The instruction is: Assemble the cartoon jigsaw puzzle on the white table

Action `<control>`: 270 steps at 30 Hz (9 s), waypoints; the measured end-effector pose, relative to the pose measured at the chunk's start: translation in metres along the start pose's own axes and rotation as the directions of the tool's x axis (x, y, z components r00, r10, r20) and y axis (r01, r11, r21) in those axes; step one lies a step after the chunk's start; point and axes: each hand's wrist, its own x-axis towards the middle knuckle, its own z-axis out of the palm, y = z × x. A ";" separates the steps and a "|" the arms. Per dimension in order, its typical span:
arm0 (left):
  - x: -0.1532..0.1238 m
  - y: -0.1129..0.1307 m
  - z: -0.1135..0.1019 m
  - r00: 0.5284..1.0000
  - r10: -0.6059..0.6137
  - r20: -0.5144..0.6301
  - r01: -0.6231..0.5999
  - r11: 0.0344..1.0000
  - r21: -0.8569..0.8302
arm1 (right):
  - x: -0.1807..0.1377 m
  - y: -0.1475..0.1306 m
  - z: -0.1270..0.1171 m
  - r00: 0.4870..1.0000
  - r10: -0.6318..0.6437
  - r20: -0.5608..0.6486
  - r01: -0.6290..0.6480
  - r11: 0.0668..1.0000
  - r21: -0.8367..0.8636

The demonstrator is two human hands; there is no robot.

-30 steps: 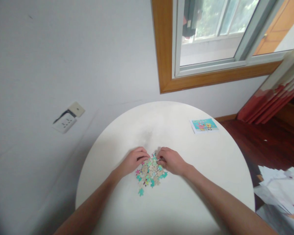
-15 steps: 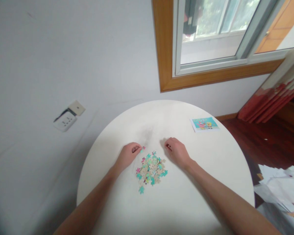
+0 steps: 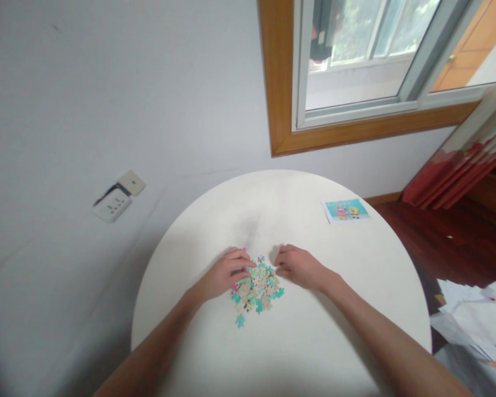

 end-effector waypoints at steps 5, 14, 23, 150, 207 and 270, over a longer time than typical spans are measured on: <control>0.001 0.002 0.004 0.999 0.018 0.051 -0.021 0.998 0.053 | 0.000 -0.006 0.006 0.995 0.084 0.046 -0.084 0.996 -0.002; 0.003 0.002 0.004 0.998 0.037 0.054 -0.042 0.993 0.107 | -0.003 -0.002 -0.002 0.986 0.167 -0.024 -0.168 0.986 -0.012; 0.008 0.006 0.009 0.969 -0.157 -0.192 0.149 0.987 -0.054 | -0.002 -0.008 -0.002 0.984 0.120 -0.133 -0.117 0.993 0.032; -0.029 -0.044 -0.046 0.825 -0.498 -0.265 0.545 0.826 0.143 | 0.013 0.062 -0.001 0.745 0.508 -0.432 -0.517 0.849 0.108; 0.006 0.038 0.031 0.973 -0.193 -0.129 0.215 0.959 0.184 | 0.027 -0.005 0.030 0.975 -0.048 -0.219 0.026 0.994 -0.104; 0.030 0.017 0.006 0.972 -0.159 -0.171 0.206 0.929 0.306 | 0.003 0.001 0.001 0.992 0.013 -0.128 -0.011 1.000 0.018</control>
